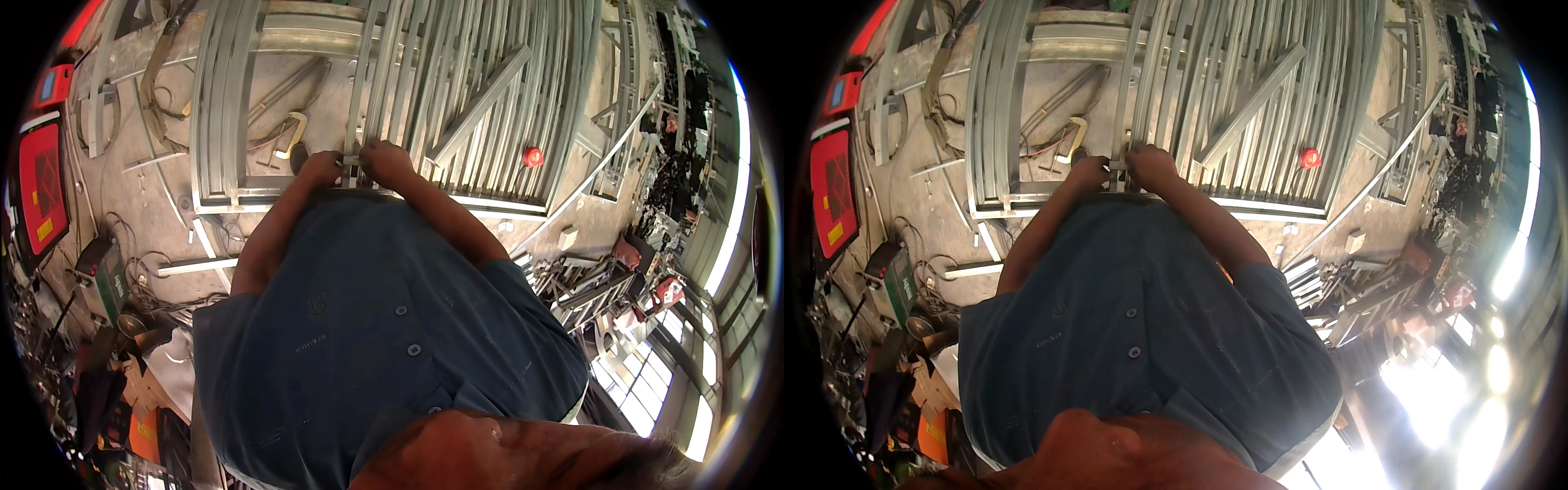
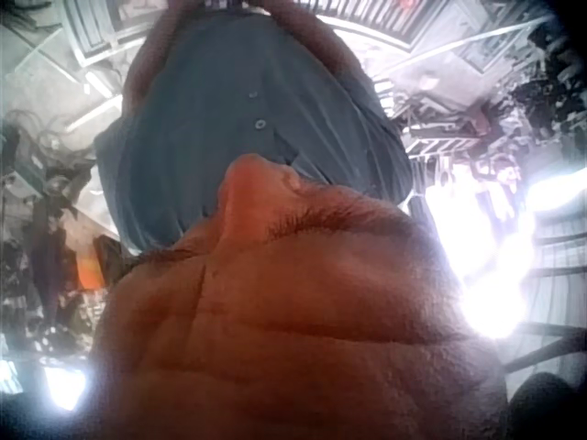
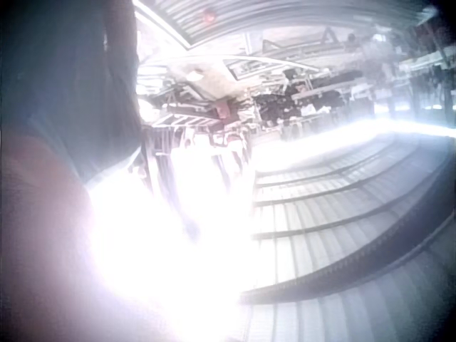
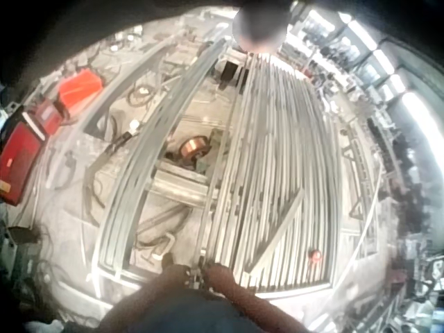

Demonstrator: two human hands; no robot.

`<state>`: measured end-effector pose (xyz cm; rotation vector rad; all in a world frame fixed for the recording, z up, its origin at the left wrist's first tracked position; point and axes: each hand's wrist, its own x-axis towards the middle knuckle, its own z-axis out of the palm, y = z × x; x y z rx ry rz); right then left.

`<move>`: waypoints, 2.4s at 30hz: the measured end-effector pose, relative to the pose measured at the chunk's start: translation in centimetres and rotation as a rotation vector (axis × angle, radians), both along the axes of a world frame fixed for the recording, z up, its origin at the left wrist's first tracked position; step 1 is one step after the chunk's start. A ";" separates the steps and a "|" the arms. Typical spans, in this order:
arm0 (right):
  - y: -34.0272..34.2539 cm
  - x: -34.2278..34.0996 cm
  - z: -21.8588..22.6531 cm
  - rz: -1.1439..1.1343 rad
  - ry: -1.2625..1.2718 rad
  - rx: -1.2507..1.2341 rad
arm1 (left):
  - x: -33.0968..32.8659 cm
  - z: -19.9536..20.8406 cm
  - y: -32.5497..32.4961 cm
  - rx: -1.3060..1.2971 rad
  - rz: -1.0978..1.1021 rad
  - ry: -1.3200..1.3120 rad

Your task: The person assembles a metal frame structure by positioning metal bars, measuring with a tape measure, and securing joints with a rivet gun. The person repeatedly measures, aligns, and fastens components to build the frame.

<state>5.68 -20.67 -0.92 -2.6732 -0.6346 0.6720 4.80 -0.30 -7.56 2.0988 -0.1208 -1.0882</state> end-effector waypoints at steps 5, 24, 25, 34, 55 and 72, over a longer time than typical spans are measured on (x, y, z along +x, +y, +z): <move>-0.1 0.2 0.2 -0.002 0.038 -0.018 | -0.6 -1.7 0.0 -0.058 0.049 0.001; 0.2 1.9 0.5 -0.205 0.069 0.097 | -0.5 -2.0 0.2 -0.105 0.042 -0.065; 0.1 2.2 -0.3 -0.271 -0.012 0.150 | -0.3 -2.5 0.2 -0.089 0.008 -0.078; 4.4 7.4 -2.9 -0.436 0.044 -0.215 | -0.5 -2.8 0.5 -0.093 -0.008 -0.142; 5.3 7.3 -3.2 -0.442 0.220 -0.309 | 1.2 9.5 7.5 -0.092 0.421 -0.126; 5.1 7.1 -2.9 -0.492 0.180 -0.303 | 26.0 6.5 34.1 0.146 0.449 -0.713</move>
